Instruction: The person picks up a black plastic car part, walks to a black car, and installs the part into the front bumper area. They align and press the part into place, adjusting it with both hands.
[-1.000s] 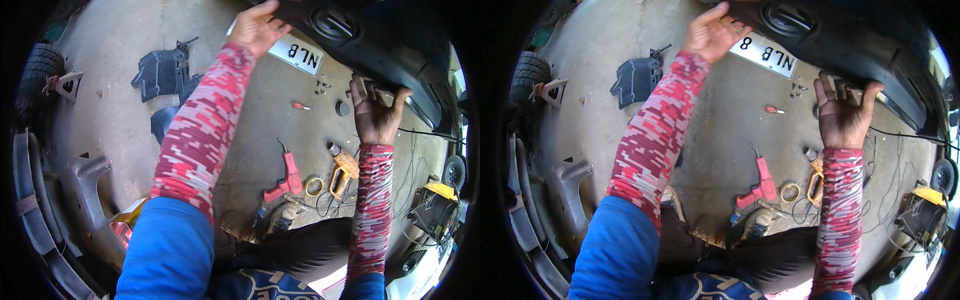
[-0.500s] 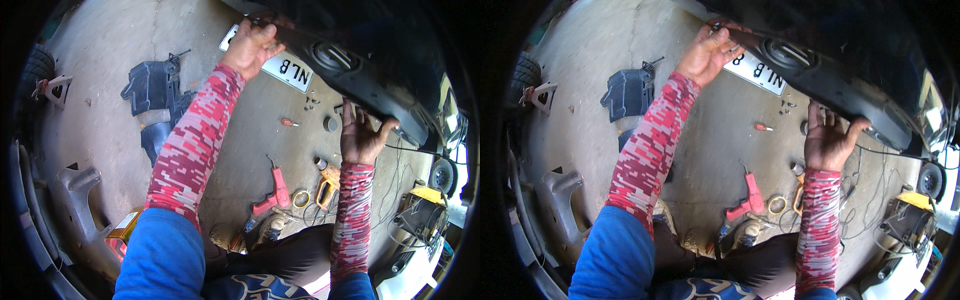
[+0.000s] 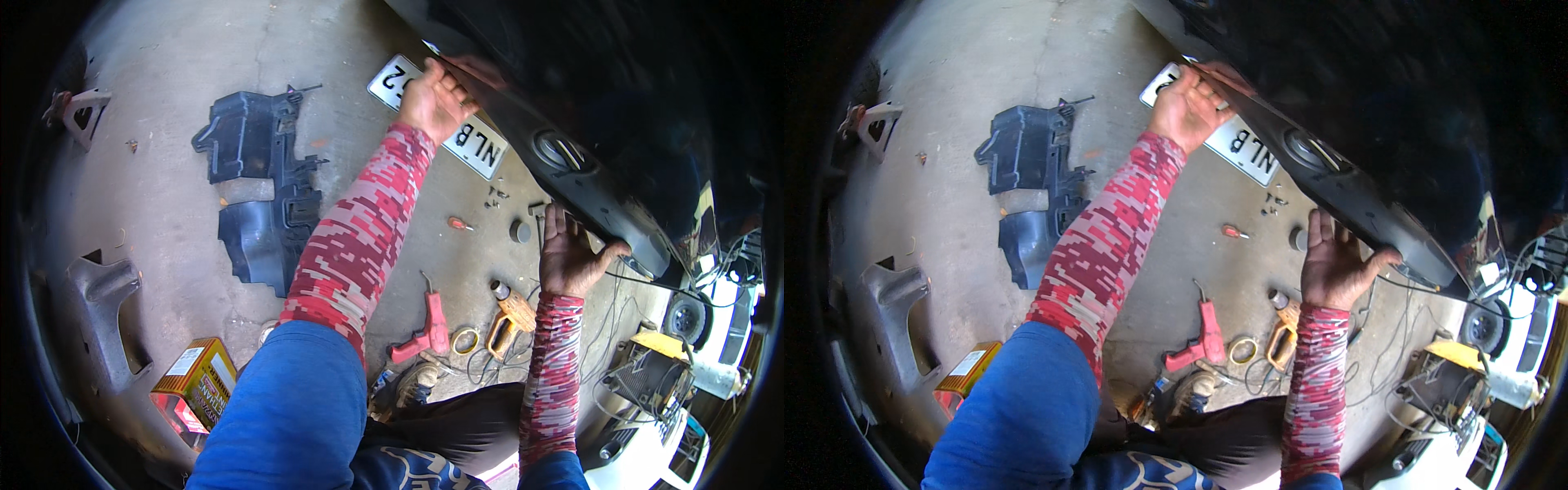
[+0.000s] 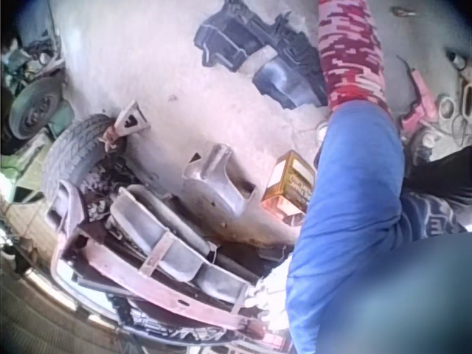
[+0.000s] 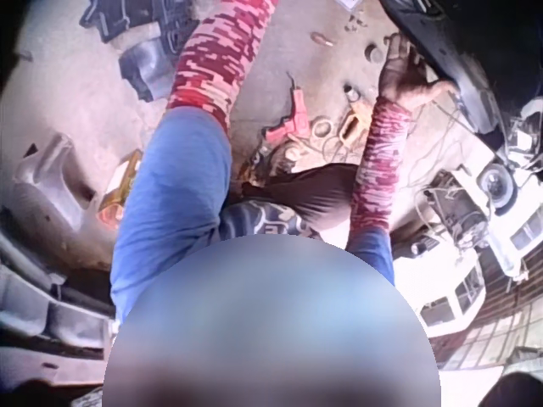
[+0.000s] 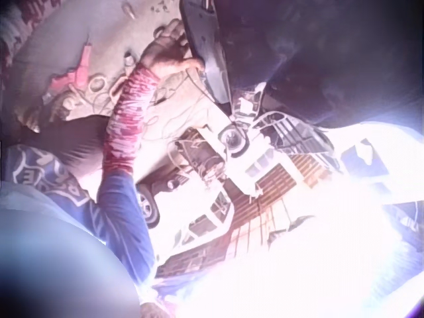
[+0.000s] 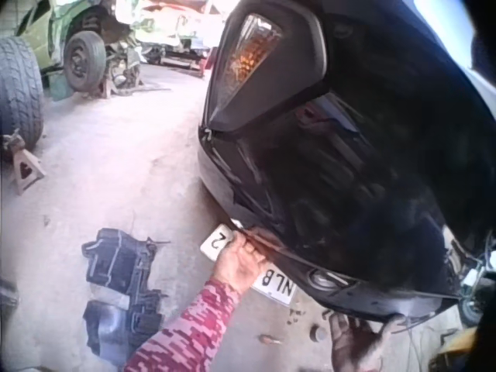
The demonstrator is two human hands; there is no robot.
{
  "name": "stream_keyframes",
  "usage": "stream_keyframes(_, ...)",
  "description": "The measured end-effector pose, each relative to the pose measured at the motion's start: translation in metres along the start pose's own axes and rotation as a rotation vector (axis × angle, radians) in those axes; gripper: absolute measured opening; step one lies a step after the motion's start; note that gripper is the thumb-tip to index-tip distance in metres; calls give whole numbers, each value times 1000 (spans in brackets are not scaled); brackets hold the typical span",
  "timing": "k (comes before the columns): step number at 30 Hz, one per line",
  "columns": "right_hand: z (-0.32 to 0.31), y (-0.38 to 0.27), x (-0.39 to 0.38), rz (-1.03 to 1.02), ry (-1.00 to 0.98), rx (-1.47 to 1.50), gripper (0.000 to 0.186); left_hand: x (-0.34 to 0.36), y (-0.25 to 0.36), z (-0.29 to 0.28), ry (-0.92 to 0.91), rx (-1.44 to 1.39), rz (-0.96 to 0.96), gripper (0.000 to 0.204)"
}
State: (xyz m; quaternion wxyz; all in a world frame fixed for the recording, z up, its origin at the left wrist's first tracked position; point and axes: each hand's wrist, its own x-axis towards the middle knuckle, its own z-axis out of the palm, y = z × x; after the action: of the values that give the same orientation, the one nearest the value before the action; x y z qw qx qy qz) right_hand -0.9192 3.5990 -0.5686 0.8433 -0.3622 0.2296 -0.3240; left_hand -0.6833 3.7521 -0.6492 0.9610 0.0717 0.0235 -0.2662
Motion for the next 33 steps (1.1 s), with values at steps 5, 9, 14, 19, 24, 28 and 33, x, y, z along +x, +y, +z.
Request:
stream_keyframes(5,-7,-10,5,62,-129,-179,137,7,4,10,133,89,27,42)
stream_keyframes(9,-7,-11,9,80,-133,-192,134,2,9,10,95,158,50,37)
stream_keyframes(14,-5,-11,10,62,-104,-174,133,6,7,23,-22,91,35,52)
stream_keyframes(19,-6,-9,-2,61,-91,-160,135,-7,13,32,-41,-101,-39,92)
stream_keyframes(24,-4,-10,-9,96,-148,-102,137,0,10,35,7,-19,62,78)
stream_keyframes(28,1,-14,-7,82,37,-198,120,18,0,35,164,-120,34,62)
stream_keyframes(33,1,-25,-16,-157,243,-481,46,21,3,27,129,-43,48,61)
